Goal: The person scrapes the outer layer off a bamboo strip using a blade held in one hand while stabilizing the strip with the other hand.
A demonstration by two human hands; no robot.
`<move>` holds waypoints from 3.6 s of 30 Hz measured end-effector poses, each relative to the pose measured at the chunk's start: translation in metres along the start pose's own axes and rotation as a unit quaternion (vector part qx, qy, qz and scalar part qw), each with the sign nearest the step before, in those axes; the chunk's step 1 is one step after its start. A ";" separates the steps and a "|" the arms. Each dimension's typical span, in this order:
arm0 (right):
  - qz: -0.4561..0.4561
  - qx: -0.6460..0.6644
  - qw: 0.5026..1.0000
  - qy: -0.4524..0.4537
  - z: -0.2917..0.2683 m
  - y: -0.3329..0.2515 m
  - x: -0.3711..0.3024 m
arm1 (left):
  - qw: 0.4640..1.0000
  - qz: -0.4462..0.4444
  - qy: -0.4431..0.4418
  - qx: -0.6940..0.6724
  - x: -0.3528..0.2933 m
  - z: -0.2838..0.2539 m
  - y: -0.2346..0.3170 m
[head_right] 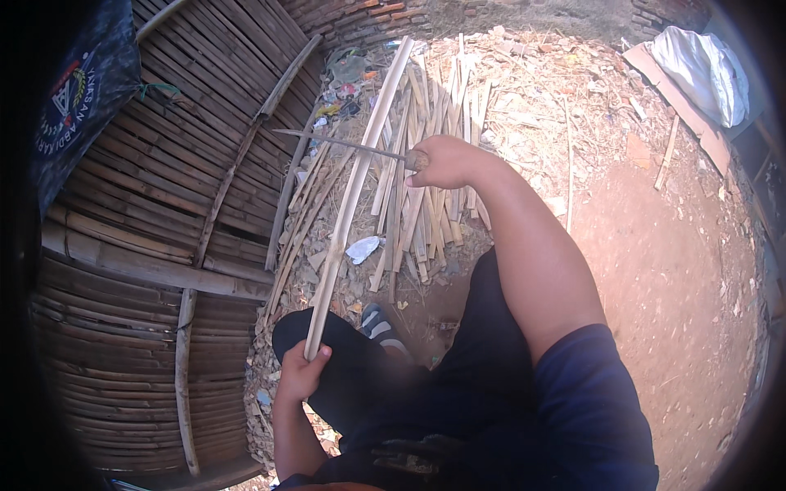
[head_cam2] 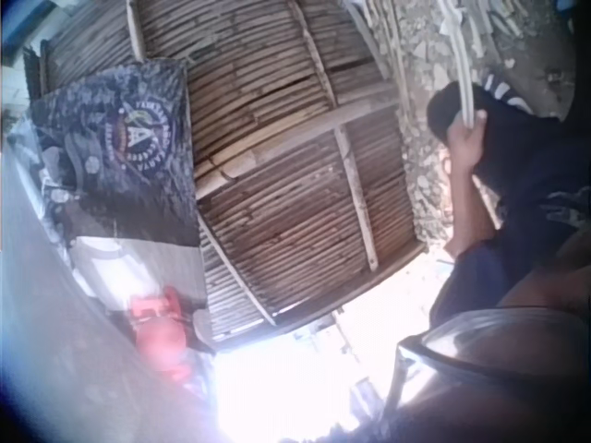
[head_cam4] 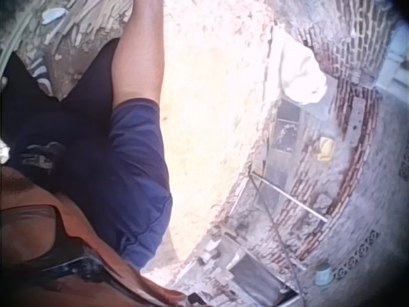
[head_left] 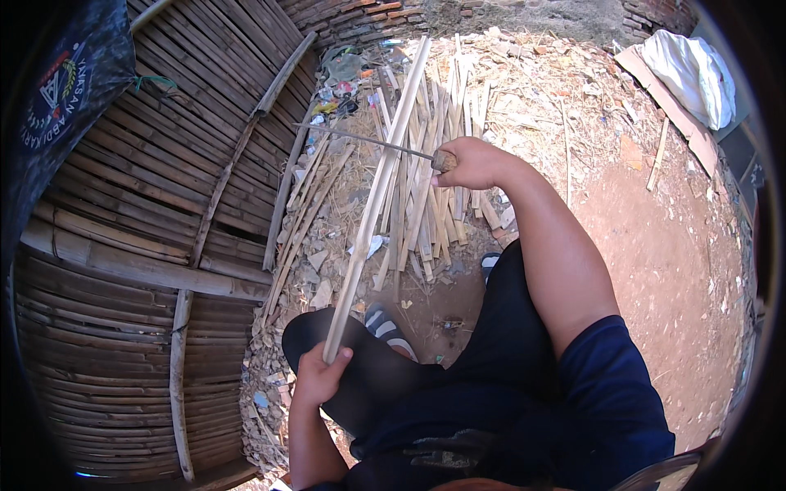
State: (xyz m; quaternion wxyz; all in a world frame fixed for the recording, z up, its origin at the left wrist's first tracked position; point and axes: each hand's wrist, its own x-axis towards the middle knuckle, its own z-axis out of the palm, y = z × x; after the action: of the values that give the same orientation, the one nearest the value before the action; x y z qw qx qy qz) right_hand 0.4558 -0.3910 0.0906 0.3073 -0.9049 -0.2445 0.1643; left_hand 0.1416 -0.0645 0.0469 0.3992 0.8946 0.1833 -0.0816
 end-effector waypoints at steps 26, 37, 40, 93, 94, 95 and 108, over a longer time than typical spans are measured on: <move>-0.174 -0.111 0.976 -0.074 0.041 -0.033 -0.012 | 0.999 0.002 0.003 -0.052 0.001 0.004 -0.003; -0.039 -0.036 0.998 -0.018 0.004 0.000 -0.003 | 1.000 0.012 -0.007 -0.021 0.003 0.000 -0.005; -0.111 -0.081 0.989 -0.062 0.026 -0.022 -0.012 | 0.999 0.000 -0.006 -0.037 0.004 0.003 -0.002; -0.102 -0.125 0.984 -0.082 0.020 -0.044 -0.021 | 0.995 -0.021 -0.042 -0.091 0.004 -0.002 -0.012; -0.121 -0.137 0.977 -0.107 0.023 -0.046 -0.022 | 0.995 -0.016 -0.040 -0.091 0.004 -0.001 -0.012; -0.122 -0.129 0.980 -0.093 0.023 -0.043 -0.022 | 0.995 -0.011 -0.039 -0.092 0.004 0.000 -0.012; -0.088 -0.052 0.995 0.019 0.015 -0.003 -0.005 | 0.995 -0.025 -0.038 -0.090 0.004 -0.003 -0.011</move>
State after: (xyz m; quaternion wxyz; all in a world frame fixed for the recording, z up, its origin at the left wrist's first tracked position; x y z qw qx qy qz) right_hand 0.4436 -0.3847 0.0825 0.2780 -0.8975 -0.3254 0.1064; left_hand 0.1404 -0.0547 0.0399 0.4823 0.8465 0.1975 -0.1085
